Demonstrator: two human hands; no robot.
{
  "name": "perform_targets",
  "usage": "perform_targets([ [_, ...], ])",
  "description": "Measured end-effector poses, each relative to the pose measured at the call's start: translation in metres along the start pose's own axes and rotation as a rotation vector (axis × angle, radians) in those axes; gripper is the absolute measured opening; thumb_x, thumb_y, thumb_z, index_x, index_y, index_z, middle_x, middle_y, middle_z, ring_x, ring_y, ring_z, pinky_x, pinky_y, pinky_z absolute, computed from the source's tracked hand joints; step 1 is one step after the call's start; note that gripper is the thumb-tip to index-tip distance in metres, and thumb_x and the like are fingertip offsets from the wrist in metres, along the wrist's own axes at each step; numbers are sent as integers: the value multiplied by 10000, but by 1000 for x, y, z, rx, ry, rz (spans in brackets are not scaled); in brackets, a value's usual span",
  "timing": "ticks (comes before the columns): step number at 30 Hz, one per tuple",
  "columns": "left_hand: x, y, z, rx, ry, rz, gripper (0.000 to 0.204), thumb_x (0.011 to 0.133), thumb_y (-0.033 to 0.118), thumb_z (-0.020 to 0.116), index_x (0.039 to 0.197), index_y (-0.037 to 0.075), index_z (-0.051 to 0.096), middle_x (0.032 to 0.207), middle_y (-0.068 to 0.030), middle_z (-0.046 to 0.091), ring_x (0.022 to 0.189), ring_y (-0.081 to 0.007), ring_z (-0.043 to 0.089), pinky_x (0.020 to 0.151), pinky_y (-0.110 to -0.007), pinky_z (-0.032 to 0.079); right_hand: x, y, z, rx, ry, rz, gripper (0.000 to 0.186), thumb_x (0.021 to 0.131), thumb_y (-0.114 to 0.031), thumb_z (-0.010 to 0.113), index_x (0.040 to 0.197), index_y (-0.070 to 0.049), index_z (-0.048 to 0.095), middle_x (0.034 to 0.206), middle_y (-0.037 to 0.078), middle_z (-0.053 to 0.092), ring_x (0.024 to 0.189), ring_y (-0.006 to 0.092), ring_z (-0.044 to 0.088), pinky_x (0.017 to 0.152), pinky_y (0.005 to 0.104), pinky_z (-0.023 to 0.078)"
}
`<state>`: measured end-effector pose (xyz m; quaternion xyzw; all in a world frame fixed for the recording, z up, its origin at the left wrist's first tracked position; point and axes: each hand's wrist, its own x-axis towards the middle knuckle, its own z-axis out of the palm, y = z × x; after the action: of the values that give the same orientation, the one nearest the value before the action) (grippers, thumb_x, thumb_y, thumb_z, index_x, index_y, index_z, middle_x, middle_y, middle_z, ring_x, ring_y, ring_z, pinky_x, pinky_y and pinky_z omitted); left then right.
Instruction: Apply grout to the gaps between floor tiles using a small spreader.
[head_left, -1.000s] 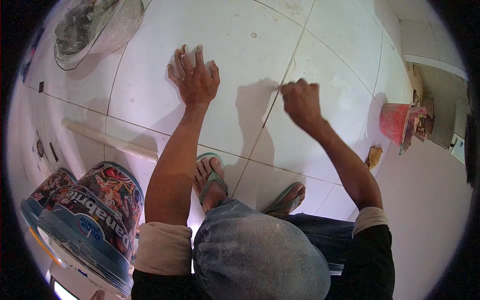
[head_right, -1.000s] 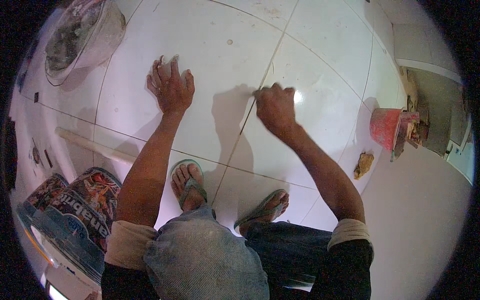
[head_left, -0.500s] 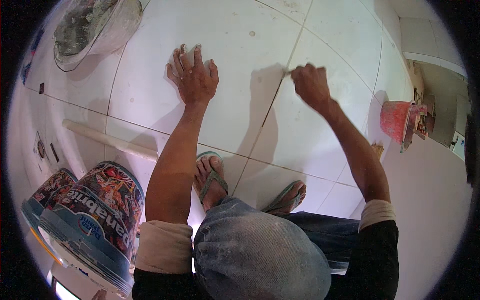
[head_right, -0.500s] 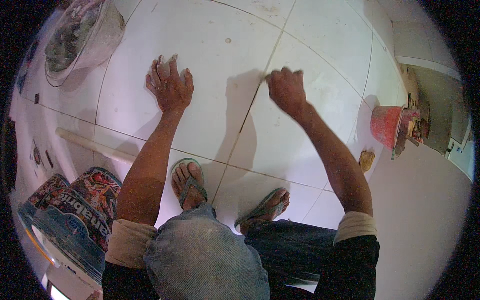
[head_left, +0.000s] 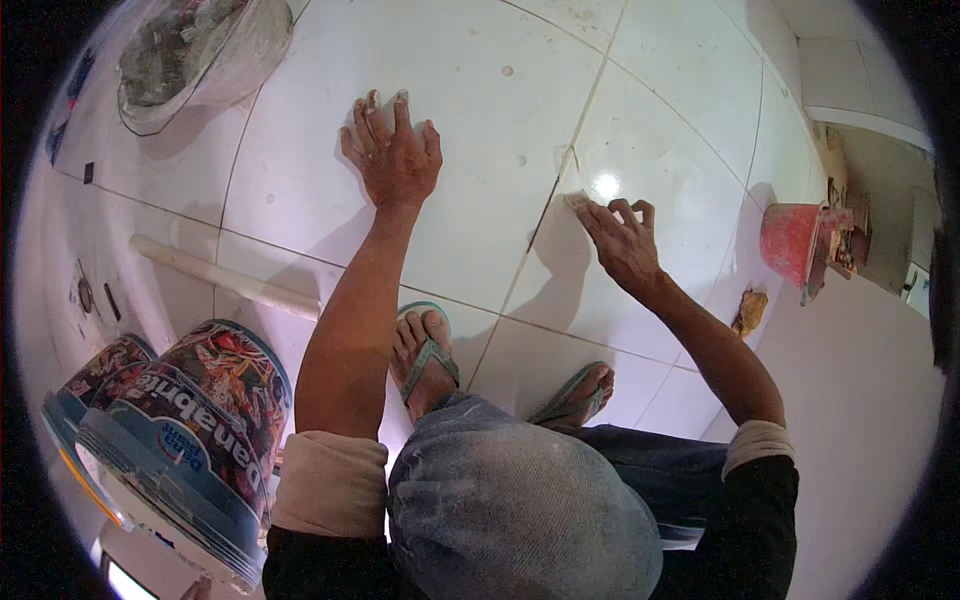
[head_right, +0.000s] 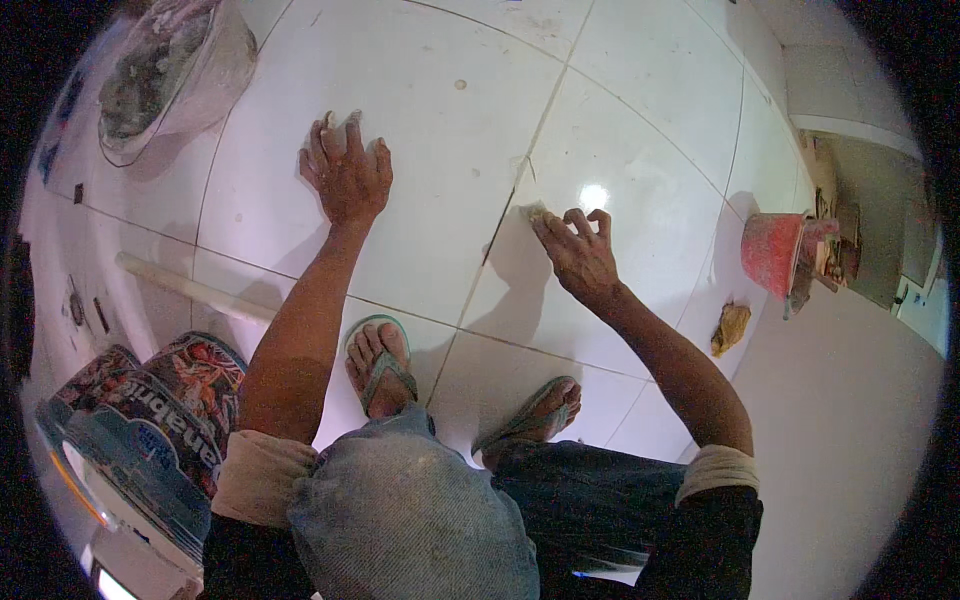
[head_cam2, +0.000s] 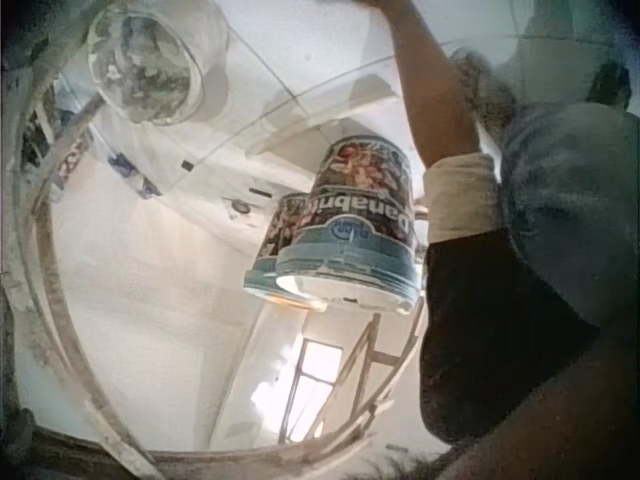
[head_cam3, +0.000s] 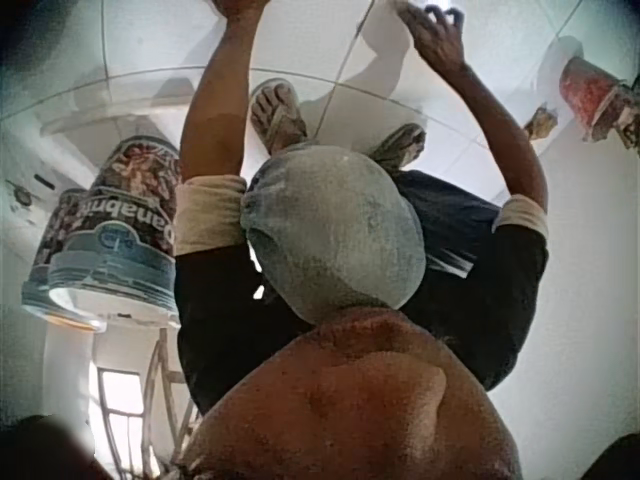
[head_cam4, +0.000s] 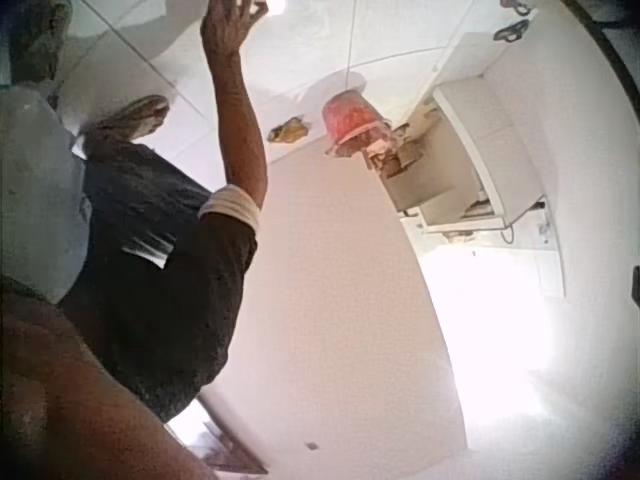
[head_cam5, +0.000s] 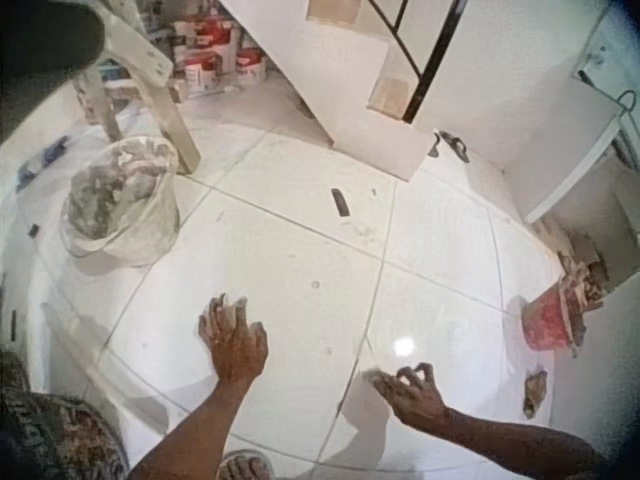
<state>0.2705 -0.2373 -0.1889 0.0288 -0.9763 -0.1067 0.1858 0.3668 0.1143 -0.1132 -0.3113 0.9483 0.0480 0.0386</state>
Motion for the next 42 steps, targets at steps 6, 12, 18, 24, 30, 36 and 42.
perform_targets([
  [6,1,-2,-3,33,-14,-22,534,986,387,631,1458,146,569,1504,-189,467,1444,-397,395,1153,-647,302,83,34,-39,-41,71,226,318,967,-58,606,1235,-152,748,1160,47,748,1096,265,631,975,544,406],
  [12,0,8,7,-15,30,11,538,983,382,635,1458,137,576,1505,-194,477,1434,-398,408,1155,-644,301,89,36,-10,-93,-51,241,176,934,-70,620,1012,-106,773,907,76,677,925,270,615,939,545,420],
  [18,-2,-5,-4,-2,-27,-29,547,983,383,633,1467,134,573,1523,-197,468,1455,-404,384,1162,-647,293,50,-32,-41,200,-267,160,255,923,-55,638,1143,-125,746,1060,57,713,1074,256,608,957,531,416],
  [24,-3,1,1,-29,-13,1,553,985,383,633,1474,135,566,1537,-198,455,1459,-407,383,1164,-656,291,52,30,0,-57,138,8,502,913,-54,653,1397,-188,670,1320,6,692,1188,244,570,1033,554,377],
  [30,-1,-2,-4,-34,13,-11,538,967,348,668,1452,132,581,1522,-193,464,1436,-420,398,1158,-650,305,11,32,-6,-25,69,-29,632,874,-5,679,1468,-217,628,1412,-44,656,1218,243,558,1070,566,354],
  [36,-1,2,4,-61,55,12,546,964,352,671,1455,133,572,1514,-196,461,1434,-418,402,1155,-658,301,78,56,-19,-58,160,-88,635,886,-39,692,1482,-243,613,1374,-38,668,1187,248,572,1058,566,384],
  [42,-1,-1,-2,26,-4,-13,547,979,385,633,1463,138,569,1510,-196,468,1455,-398,395,1153,-654,290,27,51,-5,-34,-16,-229,552,878,-60,695,1415,-181,661,1384,-21,658,1184,249,552,1076,576,390],
])
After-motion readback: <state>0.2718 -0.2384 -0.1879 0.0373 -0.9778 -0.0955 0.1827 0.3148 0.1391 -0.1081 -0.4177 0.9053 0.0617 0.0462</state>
